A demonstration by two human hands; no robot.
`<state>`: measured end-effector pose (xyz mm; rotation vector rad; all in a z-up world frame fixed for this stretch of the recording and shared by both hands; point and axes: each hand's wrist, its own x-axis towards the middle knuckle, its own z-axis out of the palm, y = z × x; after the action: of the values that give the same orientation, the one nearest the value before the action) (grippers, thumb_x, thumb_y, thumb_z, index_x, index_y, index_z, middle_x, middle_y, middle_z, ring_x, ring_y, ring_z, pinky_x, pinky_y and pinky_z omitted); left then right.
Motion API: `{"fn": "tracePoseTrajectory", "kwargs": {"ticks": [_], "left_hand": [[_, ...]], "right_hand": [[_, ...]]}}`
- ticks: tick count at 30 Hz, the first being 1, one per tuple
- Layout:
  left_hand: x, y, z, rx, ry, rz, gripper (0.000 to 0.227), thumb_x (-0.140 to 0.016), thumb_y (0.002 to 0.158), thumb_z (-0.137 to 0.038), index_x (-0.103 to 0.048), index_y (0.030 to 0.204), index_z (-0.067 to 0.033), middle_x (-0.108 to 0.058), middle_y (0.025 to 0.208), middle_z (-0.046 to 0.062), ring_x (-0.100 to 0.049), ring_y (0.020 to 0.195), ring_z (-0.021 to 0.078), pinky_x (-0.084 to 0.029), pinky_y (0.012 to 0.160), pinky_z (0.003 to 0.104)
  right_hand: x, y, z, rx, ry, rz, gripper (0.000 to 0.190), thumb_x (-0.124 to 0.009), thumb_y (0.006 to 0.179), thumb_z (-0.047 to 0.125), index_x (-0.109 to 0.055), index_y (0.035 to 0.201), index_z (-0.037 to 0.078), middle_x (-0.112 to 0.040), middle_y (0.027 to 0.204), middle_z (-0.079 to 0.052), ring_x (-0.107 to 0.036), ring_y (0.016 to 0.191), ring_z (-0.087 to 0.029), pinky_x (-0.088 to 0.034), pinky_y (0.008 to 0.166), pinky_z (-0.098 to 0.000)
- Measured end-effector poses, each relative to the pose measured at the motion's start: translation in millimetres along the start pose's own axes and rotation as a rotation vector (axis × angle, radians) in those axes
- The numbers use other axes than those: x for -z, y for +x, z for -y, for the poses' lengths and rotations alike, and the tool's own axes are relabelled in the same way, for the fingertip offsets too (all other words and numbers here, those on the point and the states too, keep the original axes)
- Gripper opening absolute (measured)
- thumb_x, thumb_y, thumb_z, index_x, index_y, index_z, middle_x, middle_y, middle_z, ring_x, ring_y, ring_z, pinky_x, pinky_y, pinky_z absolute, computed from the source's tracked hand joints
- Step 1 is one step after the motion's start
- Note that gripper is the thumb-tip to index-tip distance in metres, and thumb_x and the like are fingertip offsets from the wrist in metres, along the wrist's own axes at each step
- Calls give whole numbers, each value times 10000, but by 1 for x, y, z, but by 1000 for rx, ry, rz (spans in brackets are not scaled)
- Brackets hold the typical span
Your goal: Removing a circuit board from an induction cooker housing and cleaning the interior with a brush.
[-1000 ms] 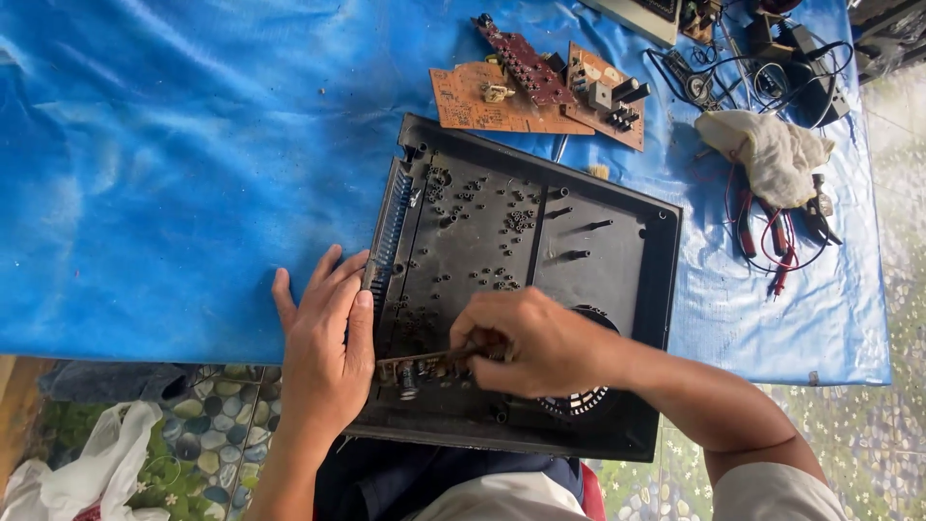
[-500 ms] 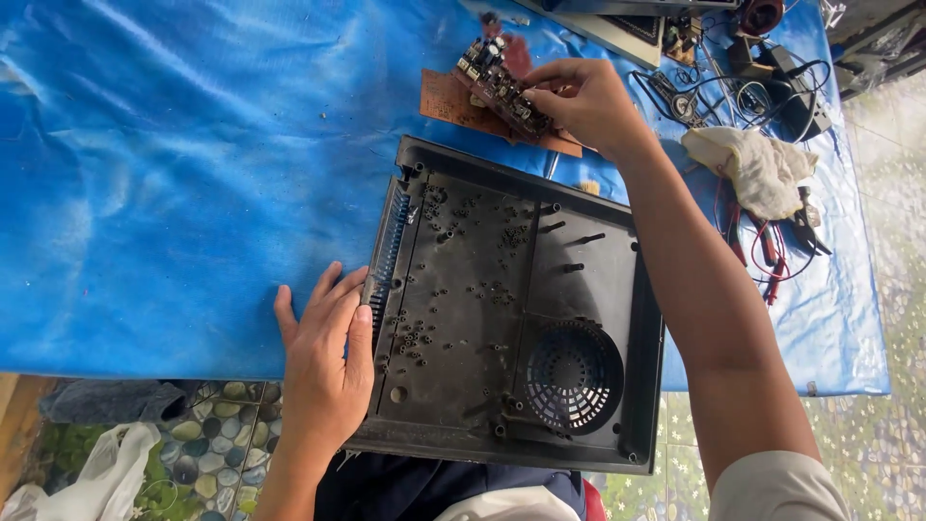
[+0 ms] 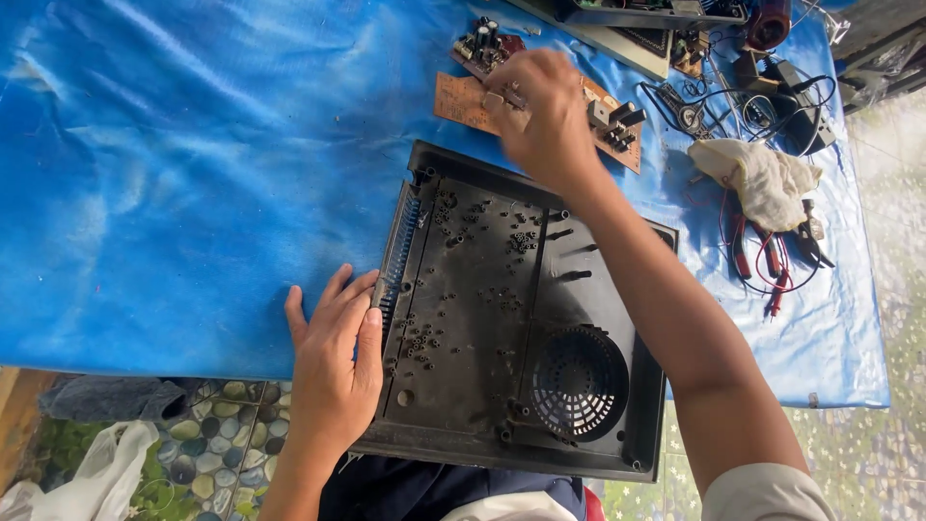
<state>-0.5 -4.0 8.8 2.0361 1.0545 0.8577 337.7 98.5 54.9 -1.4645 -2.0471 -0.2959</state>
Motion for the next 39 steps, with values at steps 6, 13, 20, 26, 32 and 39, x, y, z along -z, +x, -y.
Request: {"fn": "tracePoseTrajectory", "kwargs": {"ticks": [6, 13, 20, 26, 32, 39], "left_hand": [[-1, 0, 2, -26, 26, -5, 384, -362, 1107, -210, -667, 1301, -78, -660, 1414, 73, -480, 1464, 343, -75, 1230, 668], [-1, -3, 2, -14, 21, -1, 414, -351, 1106, -221, -647, 1355, -75, -658, 1418, 71, -472, 1464, 333, -69, 1241, 648], [-2, -2, 3, 8, 23, 6, 417, -353, 1103, -238, -668, 1315, -66, -672, 1397, 79, -478, 1461, 325, -65, 1246, 644], [0, -2, 3, 6, 24, 26, 427, -340, 1108, -253, -690, 1291, -92, -666, 1402, 68, -469, 1463, 335, -63, 1241, 650], [1, -2, 1, 12, 50, 43, 420, -351, 1114, -249, -710, 1250, -79, -685, 1370, 68, -493, 1448, 348, -84, 1241, 666], [-3, -6, 14, 12, 62, 37, 434, -356, 1136, -271, -679, 1334, -59, -667, 1397, 97, -476, 1479, 381, -56, 1264, 709]], "right_hand": [[-18, -33, 81, 183, 27, 251, 106, -726, 1031, 152, -763, 1063, 58, -726, 1071, -100, -629, 955, -269, -468, 740, -387], [-18, -25, 75, 150, 209, 320, 177, -802, 966, 218, -804, 1052, 63, -762, 1074, -124, -673, 958, -279, -537, 844, -417], [-19, -13, 69, 247, 409, 421, 77, -794, 958, 143, -807, 974, 69, -757, 982, -110, -697, 929, -264, -572, 813, -371], [-18, -6, 67, 239, 505, 523, 67, -820, 928, 121, -807, 976, 76, -769, 968, -104, -709, 948, -269, -592, 821, -394], [-12, -8, 66, 236, 415, 509, 104, -617, 1029, 67, -628, 927, 82, -615, 844, -69, -554, 777, -250, -492, 765, -393], [134, -62, 67, -191, 265, 270, 114, -550, 1008, -41, -545, 1068, 55, -586, 1002, -99, -582, 839, -204, -515, 764, -314]]}}
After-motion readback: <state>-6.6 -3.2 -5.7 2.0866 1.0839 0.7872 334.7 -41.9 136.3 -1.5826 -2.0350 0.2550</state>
